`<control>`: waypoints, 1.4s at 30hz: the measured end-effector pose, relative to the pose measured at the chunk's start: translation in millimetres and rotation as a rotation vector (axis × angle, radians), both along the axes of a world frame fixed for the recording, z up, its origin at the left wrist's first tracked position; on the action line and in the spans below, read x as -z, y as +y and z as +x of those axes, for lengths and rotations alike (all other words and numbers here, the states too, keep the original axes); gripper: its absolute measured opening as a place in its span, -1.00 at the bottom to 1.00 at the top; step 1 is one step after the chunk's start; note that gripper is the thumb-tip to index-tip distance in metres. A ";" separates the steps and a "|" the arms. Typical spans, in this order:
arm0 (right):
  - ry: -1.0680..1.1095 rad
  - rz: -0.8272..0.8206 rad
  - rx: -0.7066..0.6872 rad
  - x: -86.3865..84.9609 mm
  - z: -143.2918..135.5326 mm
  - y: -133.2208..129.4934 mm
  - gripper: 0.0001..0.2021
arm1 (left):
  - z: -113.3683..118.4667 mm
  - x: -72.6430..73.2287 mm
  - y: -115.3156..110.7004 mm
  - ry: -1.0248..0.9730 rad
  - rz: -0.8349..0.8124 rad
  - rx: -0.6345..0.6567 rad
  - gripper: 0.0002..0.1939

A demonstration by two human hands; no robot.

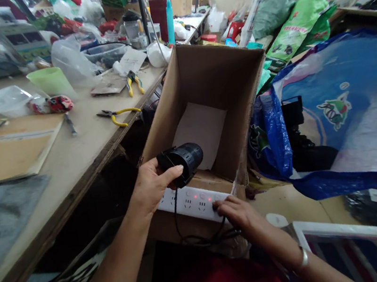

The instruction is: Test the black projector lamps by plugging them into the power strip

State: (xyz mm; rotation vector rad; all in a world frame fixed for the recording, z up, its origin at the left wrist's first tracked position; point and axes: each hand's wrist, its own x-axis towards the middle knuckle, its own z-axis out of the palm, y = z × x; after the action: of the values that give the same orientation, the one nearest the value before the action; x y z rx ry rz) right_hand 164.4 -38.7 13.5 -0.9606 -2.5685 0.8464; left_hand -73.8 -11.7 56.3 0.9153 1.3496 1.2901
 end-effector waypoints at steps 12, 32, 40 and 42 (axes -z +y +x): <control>0.275 -0.066 0.265 62.3 -12.6 -8.1 -0.72 | 11.9 -3.4 36.7 0.031 0.038 -0.044 -0.62; 0.386 0.141 0.240 93.4 -28.3 -2.0 -0.71 | -12.4 5.5 53.9 0.388 0.065 -0.042 -0.69; 0.401 0.214 0.281 112.8 -29.3 -0.8 -0.80 | -5.8 7.5 48.4 0.398 0.076 -0.013 -0.72; 0.434 0.239 0.299 117.6 -29.9 -0.2 -0.85 | -4.9 9.2 46.1 0.416 0.081 -0.010 -0.72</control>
State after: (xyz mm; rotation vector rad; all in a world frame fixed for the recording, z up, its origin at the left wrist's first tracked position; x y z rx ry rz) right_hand 134.5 -38.9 -104.2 -0.9360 -2.0384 0.5721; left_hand -78.7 34.3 47.1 1.2861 1.6281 1.2095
